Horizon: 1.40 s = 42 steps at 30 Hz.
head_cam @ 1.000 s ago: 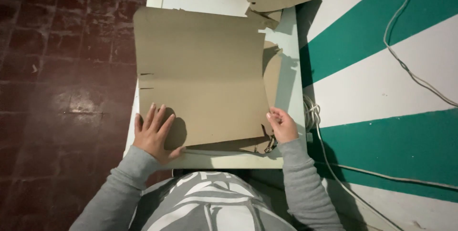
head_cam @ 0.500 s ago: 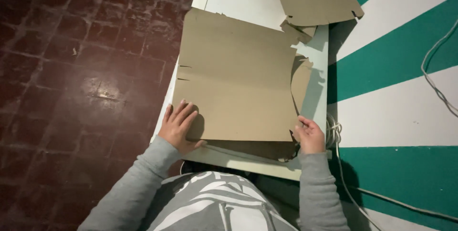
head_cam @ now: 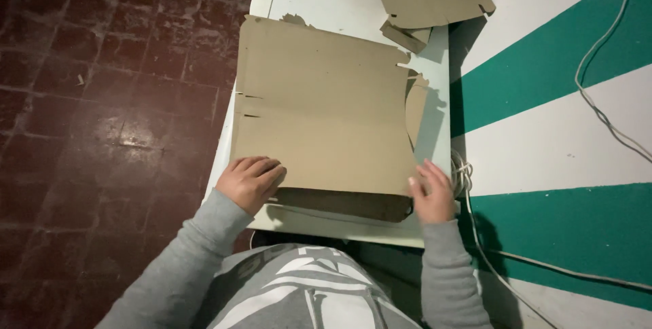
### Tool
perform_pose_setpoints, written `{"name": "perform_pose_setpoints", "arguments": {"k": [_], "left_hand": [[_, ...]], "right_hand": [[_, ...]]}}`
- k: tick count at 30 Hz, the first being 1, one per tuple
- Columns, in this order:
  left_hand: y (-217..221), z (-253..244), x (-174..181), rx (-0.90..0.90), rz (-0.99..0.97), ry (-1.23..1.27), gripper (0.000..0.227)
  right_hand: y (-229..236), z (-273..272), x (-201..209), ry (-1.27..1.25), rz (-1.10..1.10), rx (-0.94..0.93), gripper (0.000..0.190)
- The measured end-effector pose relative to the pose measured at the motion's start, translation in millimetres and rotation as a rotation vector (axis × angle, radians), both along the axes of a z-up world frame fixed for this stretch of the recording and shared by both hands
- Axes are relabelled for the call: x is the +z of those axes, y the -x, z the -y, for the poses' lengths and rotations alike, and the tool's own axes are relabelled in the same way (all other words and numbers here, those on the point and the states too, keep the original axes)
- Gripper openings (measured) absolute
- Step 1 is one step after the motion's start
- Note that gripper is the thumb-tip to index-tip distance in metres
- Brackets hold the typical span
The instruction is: The person folds cardboard sheets by hand, using scissors to cut notches into the edges before stacking them on a table.
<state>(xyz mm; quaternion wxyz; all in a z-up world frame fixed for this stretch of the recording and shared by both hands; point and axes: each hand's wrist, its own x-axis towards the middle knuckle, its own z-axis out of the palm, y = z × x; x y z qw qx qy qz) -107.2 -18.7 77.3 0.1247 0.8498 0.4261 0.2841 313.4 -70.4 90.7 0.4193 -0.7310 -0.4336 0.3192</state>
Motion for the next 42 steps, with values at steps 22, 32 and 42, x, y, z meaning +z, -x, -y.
{"name": "perform_pose_setpoints", "arguments": {"k": [22,32,42], "left_hand": [[-45.3,-22.1,-68.0,0.159,-0.203,-0.014,0.021],[-84.8,-55.4,-63.7,0.115,-0.381,0.123,0.053],[-49.8,-47.9,-80.6,0.188,-0.23,-0.168,0.059]], "right_hand": [[88.5,-54.2,-67.4,-0.477,1.062,0.645,0.018],[122.8,-100.8,-69.7,-0.552,1.194,0.722,0.039],[95.9,-89.8,-88.7,-0.521,1.285,0.606,0.029]]}}
